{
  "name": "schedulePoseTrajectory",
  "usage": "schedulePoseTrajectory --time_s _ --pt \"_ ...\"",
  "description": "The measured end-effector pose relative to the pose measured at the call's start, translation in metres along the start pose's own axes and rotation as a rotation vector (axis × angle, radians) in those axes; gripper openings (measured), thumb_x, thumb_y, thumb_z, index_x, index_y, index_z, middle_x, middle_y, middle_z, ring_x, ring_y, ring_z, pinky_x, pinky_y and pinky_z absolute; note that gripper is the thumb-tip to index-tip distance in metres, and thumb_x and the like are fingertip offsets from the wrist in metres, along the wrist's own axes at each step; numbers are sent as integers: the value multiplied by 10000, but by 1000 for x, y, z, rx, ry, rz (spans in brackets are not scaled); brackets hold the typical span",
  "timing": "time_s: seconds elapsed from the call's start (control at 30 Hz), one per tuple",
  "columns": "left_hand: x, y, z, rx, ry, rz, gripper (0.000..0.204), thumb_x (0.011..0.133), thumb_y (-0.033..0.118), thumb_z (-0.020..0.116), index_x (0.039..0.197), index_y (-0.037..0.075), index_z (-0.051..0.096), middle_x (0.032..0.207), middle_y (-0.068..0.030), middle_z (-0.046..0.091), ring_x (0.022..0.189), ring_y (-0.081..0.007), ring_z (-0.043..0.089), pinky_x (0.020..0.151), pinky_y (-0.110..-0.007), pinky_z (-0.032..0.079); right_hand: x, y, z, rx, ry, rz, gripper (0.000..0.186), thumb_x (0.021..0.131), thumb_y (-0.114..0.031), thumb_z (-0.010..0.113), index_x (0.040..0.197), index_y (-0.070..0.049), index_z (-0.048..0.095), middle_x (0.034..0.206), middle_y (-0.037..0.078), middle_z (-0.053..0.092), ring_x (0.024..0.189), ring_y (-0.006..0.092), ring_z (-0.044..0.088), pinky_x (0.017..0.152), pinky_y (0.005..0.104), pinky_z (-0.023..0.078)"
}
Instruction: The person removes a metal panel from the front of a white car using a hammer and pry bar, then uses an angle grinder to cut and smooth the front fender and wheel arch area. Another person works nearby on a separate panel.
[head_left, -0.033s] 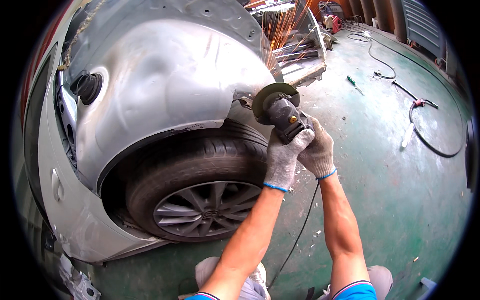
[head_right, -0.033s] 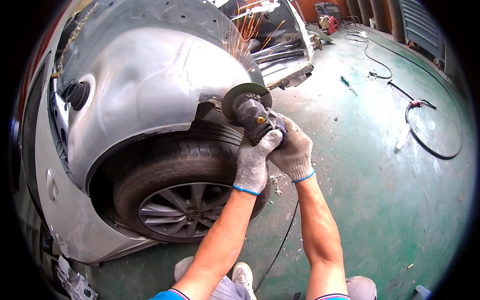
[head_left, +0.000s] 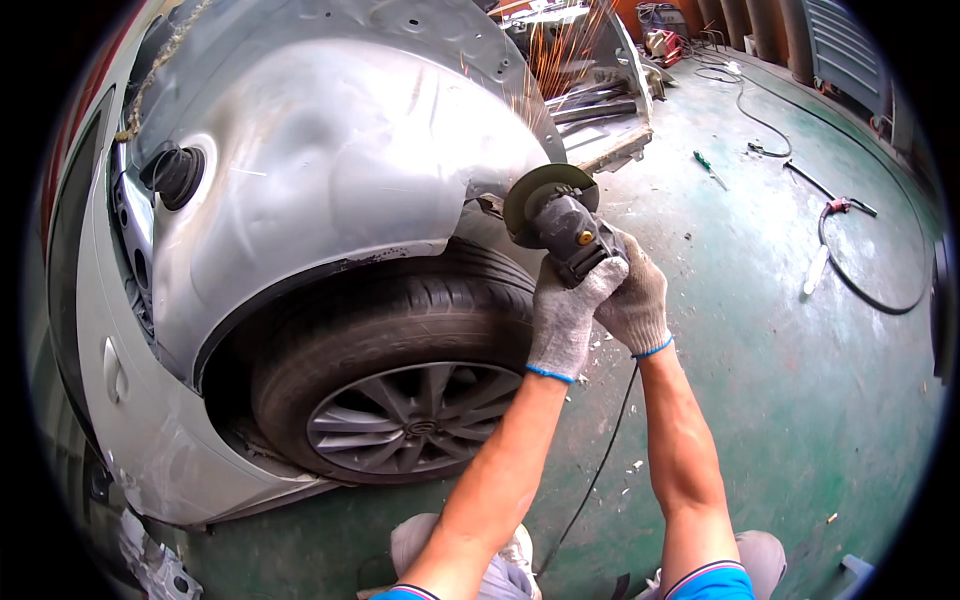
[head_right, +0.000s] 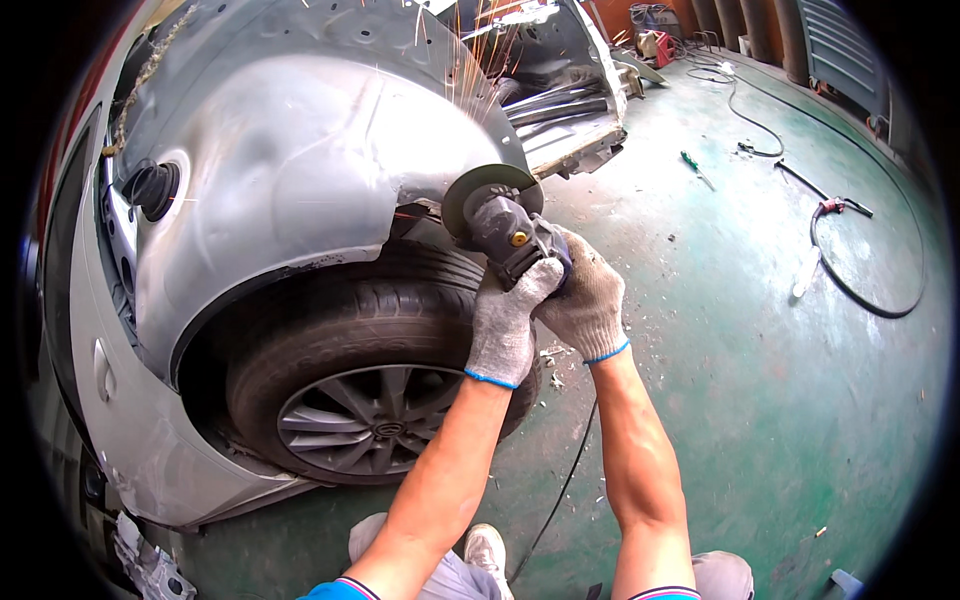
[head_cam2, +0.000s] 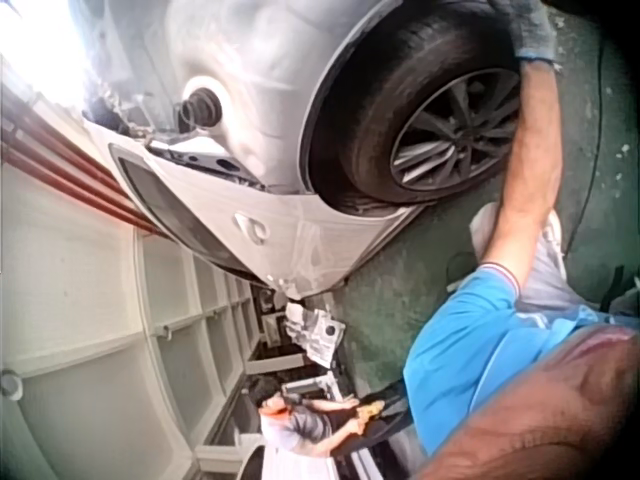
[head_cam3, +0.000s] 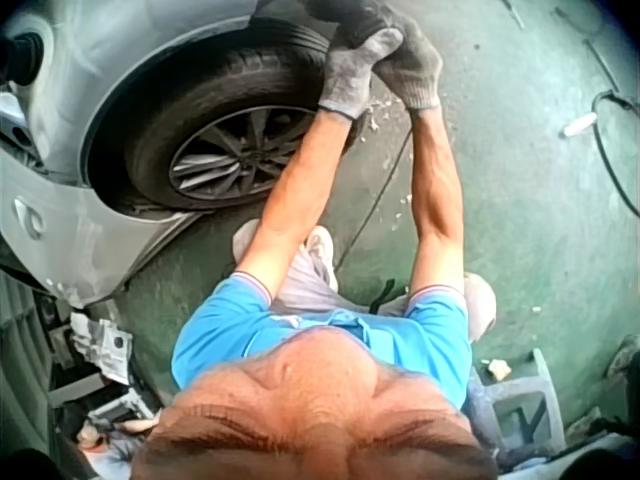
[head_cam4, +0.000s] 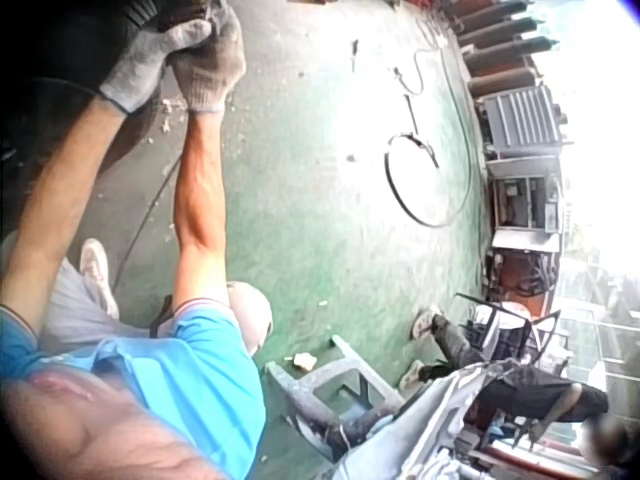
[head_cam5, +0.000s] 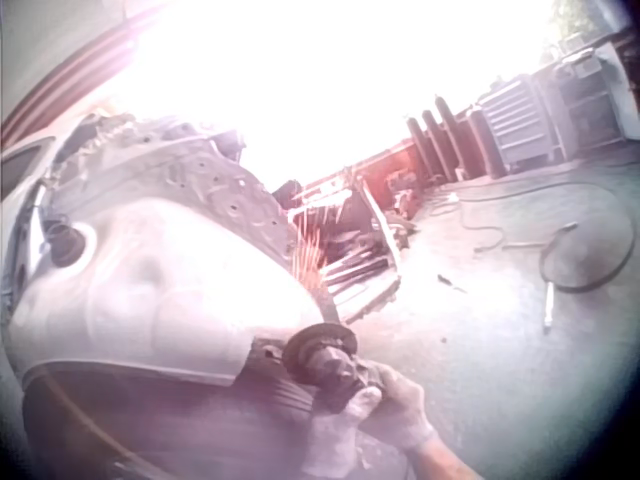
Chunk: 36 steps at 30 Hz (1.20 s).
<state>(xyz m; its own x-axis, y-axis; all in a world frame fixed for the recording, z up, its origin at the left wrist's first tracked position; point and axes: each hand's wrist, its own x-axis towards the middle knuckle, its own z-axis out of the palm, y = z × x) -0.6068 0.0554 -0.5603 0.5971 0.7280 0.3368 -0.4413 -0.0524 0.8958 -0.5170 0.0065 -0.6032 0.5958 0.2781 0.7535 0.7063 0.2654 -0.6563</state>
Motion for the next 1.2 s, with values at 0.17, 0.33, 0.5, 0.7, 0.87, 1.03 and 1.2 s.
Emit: schedulePoseTrajectory --time_s 0.17,0.33,0.5,0.7,0.87,1.03,1.2 --pt "1 -3 -5 27 -81 -48 491 850 174 903 1261 29 677 1141 -35 736 1000 -126 695 916 -296 563 2 -1 0 -20 -5 11 666 725 -256 924 1337 -138 690 1197 127 763 1088 315 755 920 392 609" --pt "1 -4 -3 -15 -50 -38 452 844 187 906 1220 36 704 1106 -22 745 976 -112 693 899 -292 562 1 1 -2 -49 -10 -7 677 712 -256 926 1334 -133 689 1199 125 763 1085 316 754 920 396 610" --pt "-1 2 0 -18 -38 -42 473 835 174 915 1229 26 699 1112 -28 743 978 -114 691 904 -296 562 1 -3 -6 -69 -19 1 689 709 -257 931 1341 -142 683 1206 120 761 1095 313 751 928 395 607" --pt "-2 6 -1 147 -75 -125 566 888 172 859 1386 47 621 1252 -27 679 1139 -147 640 1036 -328 507 -2 -4 -3 23 -54 100 690 725 -272 929 1350 -145 666 1177 140 763 1084 333 752 921 413 606" --pt "-3 5 3 190 86 -64 460 827 231 920 1167 6 705 1084 -62 755 951 -150 711 880 -318 573 -1 0 1 -36 -125 203 669 736 -294 934 1320 -127 652 1125 166 769 1053 351 760 906 422 606" --pt "-3 7 8 219 82 -130 498 857 208 894 1264 23 676 1161 -50 725 1041 -155 685 960 -322 539 -9 8 2 96 -79 119 650 743 -313 920 1289 -107 633 1070 194 768 1012 387 757 857 448 608" --pt "5 4 1 395 113 -203 510 870 205 887 1297 23 675 1195 -49 718 1056 -152 686 965 -314 539 -7 3 3 134 -100 181 613 765 -290 901 1279 -91 633 1049 204 765 1020 409 748 855 456 602"
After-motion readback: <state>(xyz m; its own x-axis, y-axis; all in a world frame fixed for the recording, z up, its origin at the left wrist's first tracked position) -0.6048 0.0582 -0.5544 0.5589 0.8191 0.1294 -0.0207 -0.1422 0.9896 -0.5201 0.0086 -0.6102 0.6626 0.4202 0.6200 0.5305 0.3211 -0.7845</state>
